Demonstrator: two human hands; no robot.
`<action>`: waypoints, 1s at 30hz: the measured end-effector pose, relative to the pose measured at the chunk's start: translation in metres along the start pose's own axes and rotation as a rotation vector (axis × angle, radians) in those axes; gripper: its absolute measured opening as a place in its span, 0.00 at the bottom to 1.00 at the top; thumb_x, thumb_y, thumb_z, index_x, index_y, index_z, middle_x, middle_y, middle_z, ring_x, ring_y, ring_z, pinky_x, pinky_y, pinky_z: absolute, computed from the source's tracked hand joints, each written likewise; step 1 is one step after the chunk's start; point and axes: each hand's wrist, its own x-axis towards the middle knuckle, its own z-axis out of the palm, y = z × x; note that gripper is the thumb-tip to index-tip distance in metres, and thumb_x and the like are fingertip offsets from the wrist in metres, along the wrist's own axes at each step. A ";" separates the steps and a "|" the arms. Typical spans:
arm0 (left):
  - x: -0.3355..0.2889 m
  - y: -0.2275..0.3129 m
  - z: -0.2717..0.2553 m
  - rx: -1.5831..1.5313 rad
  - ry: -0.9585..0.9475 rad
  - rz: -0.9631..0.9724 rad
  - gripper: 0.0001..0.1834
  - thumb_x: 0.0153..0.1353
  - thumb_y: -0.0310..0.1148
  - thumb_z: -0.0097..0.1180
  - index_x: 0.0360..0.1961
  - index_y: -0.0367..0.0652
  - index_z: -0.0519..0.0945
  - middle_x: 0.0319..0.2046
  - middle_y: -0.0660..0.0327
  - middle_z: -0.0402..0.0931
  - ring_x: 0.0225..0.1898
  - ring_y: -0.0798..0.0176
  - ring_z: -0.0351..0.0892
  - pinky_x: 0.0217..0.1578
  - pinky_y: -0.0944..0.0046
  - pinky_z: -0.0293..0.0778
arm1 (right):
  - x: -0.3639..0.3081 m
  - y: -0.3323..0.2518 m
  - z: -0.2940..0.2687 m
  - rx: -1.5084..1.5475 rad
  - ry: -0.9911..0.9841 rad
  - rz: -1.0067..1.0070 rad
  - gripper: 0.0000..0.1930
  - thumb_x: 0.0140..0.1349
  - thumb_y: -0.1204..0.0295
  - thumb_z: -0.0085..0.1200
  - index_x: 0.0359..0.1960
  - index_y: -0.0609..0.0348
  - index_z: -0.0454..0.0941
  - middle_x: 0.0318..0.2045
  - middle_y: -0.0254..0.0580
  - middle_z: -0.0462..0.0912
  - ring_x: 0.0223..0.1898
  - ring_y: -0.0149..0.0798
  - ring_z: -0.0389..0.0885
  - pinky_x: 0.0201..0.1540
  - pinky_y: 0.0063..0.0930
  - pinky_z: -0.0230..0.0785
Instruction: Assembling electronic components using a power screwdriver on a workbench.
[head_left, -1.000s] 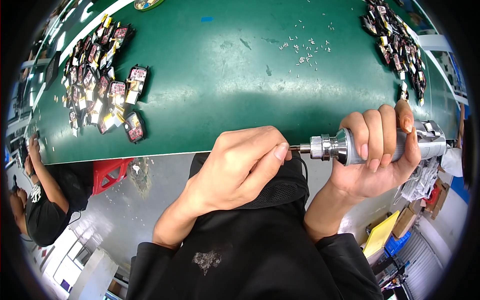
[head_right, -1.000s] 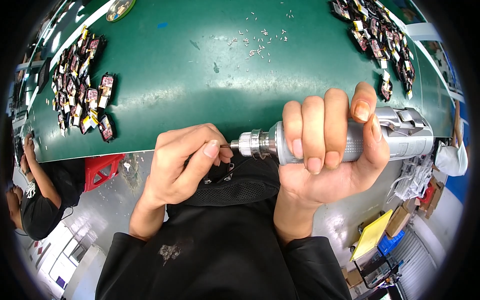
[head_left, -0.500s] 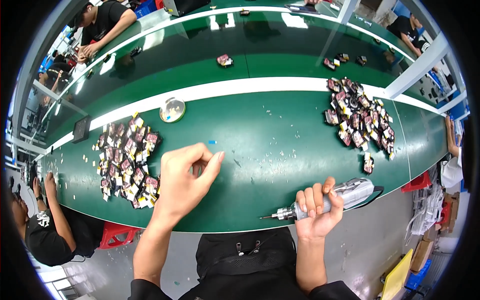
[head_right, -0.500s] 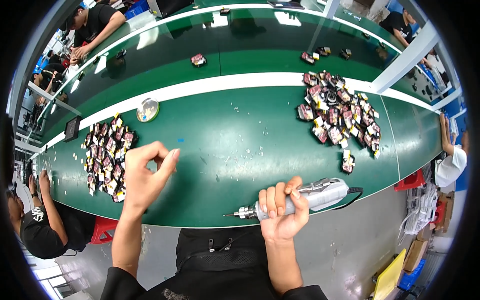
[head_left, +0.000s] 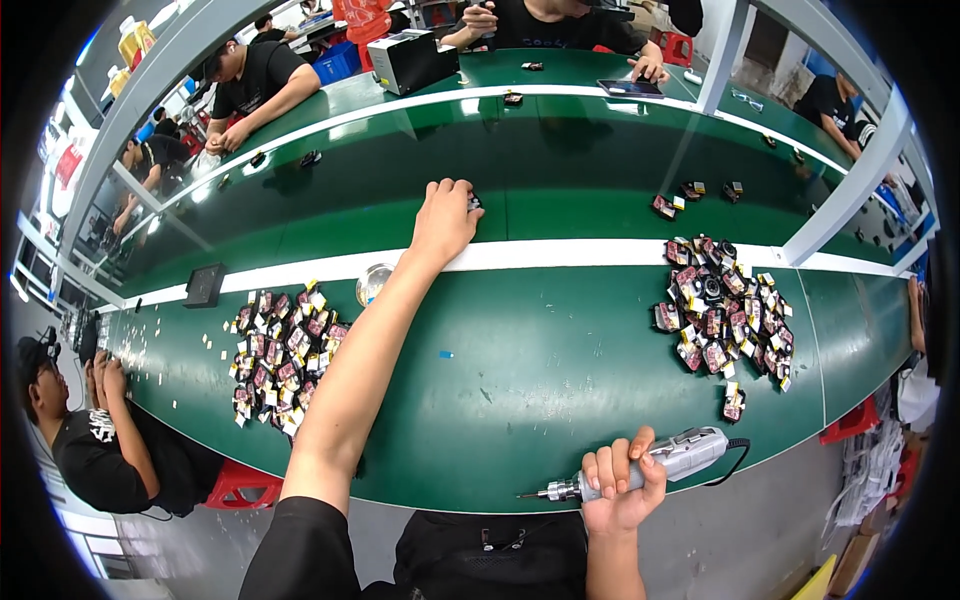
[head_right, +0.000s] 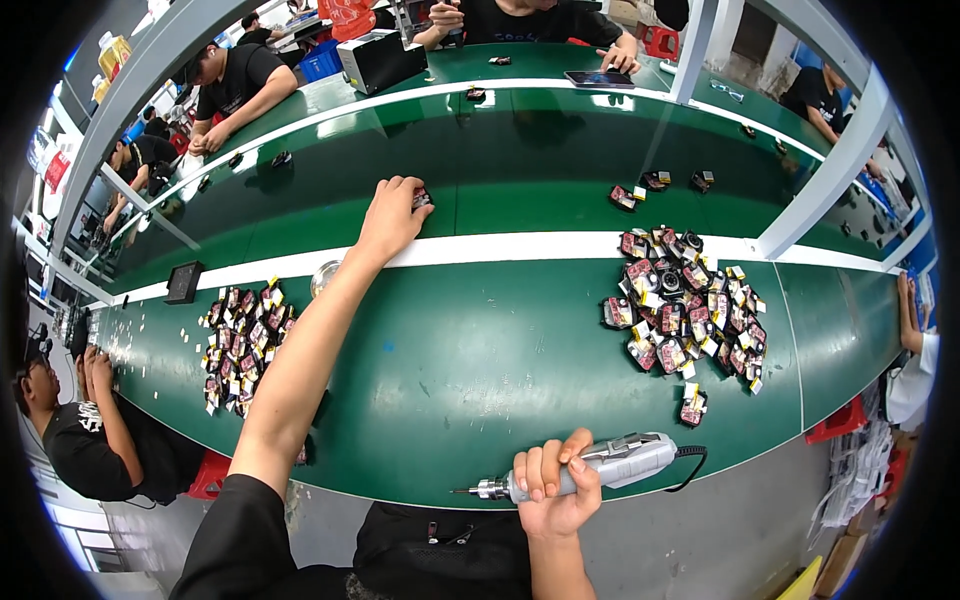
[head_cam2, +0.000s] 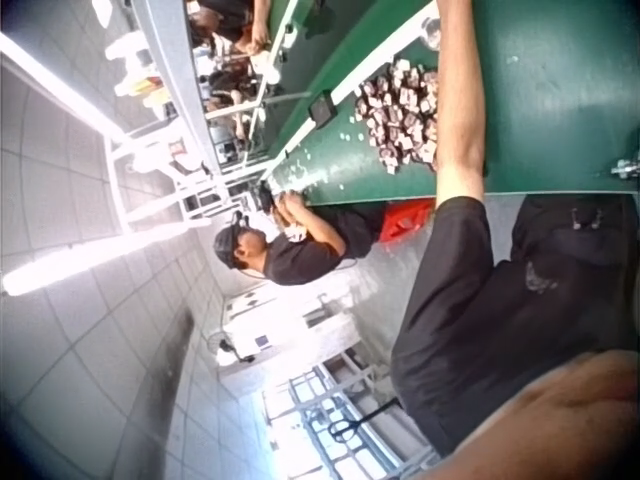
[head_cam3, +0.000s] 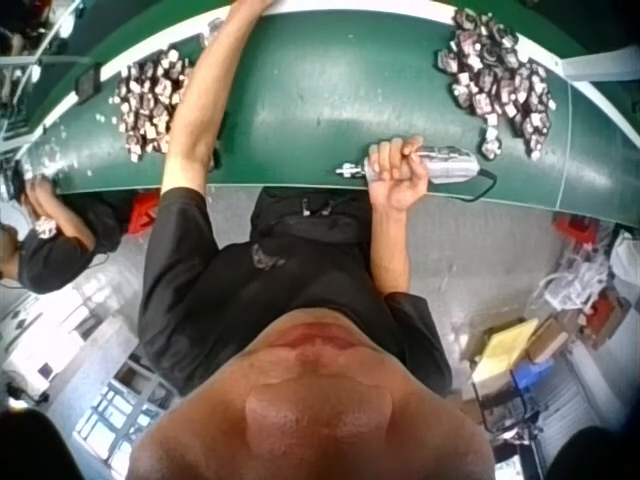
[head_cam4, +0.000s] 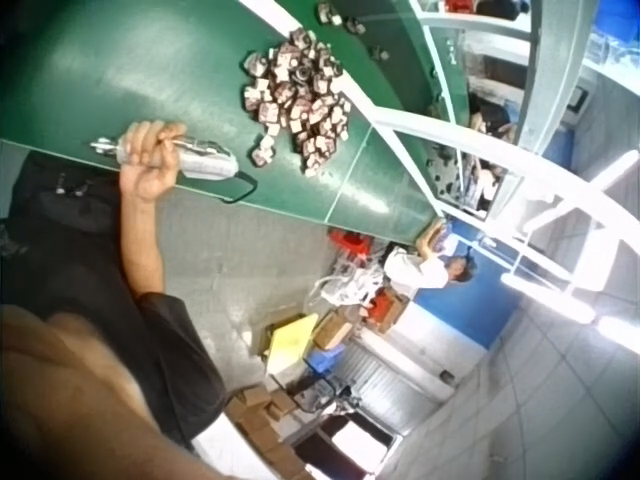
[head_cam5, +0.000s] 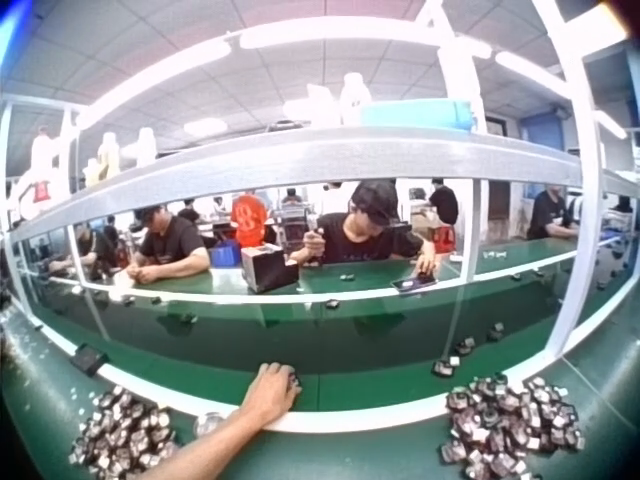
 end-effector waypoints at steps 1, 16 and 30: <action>0.000 -0.003 -0.001 -0.020 -0.018 0.007 0.20 0.55 0.32 0.59 0.48 0.35 0.75 0.45 0.53 0.73 0.50 0.49 0.69 0.53 0.56 0.67 | -0.001 0.000 0.000 -0.003 0.008 0.004 0.04 0.60 0.69 0.43 0.31 0.55 0.64 0.10 0.31 0.59 0.12 0.28 0.59 0.23 0.27 0.61; -0.257 0.059 -0.107 -0.228 -0.334 0.369 0.30 0.42 0.18 0.60 0.52 0.34 0.72 0.55 0.53 0.69 0.49 0.48 0.70 0.47 0.56 0.71 | 0.005 0.002 0.001 -0.051 -0.053 0.013 0.04 0.61 0.70 0.42 0.31 0.56 0.64 0.12 0.30 0.62 0.13 0.27 0.61 0.24 0.25 0.60; -0.278 0.068 -0.101 -0.184 -0.165 0.394 0.18 0.42 0.18 0.60 0.39 0.30 0.78 0.42 0.53 0.77 0.37 0.54 0.76 0.31 0.62 0.76 | -0.047 0.046 0.020 -0.145 -0.087 0.247 0.04 0.61 0.69 0.41 0.32 0.55 0.64 0.12 0.31 0.63 0.13 0.28 0.63 0.25 0.27 0.62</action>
